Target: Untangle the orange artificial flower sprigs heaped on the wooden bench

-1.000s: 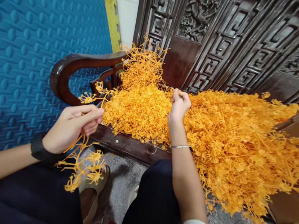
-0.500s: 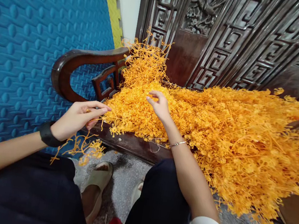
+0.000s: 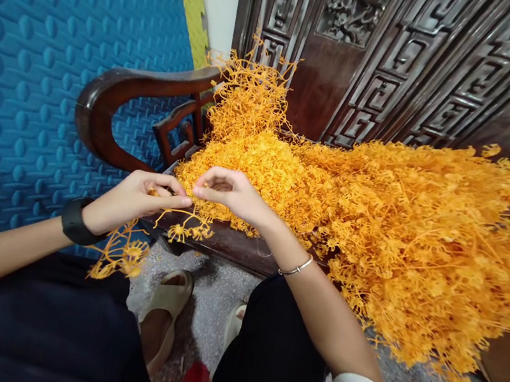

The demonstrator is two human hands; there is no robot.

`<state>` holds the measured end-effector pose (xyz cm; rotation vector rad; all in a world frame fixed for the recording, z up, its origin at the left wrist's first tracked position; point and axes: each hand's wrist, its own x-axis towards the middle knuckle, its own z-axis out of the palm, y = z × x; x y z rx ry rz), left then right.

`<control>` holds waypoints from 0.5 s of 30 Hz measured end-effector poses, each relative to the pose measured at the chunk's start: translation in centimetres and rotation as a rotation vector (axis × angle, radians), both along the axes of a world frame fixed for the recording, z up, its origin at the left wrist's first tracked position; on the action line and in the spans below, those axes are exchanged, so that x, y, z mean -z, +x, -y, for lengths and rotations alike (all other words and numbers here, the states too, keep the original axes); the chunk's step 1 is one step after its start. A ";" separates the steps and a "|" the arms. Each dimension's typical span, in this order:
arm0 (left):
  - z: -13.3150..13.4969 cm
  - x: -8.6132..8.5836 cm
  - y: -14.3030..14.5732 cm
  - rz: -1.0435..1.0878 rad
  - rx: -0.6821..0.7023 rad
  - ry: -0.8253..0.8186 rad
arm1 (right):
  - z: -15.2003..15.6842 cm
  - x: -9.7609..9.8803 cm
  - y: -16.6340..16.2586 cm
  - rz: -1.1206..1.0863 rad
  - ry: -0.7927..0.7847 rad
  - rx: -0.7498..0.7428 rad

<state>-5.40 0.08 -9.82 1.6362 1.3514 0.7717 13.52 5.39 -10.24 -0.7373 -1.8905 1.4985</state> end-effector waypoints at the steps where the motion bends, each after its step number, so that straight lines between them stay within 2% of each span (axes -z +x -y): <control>1: 0.0 -0.1 0.0 -0.014 0.044 -0.021 | 0.0 0.0 -0.1 -0.024 -0.024 0.039; 4: 0.2 -0.2 0.0 -0.009 0.243 -0.088 | -0.1 0.2 -0.3 -0.059 -0.083 0.130; 6: 0.4 -0.2 0.0 0.023 0.310 -0.096 | -0.2 0.5 -0.3 -0.078 -0.090 0.197; 11: 0.4 -0.1 0.1 0.103 0.178 -0.064 | 0.1 1.1 -0.8 -0.168 -0.099 0.429; 15: 0.8 -0.4 0.1 0.104 0.145 -0.056 | -0.2 1.2 -0.6 -0.217 -0.074 0.577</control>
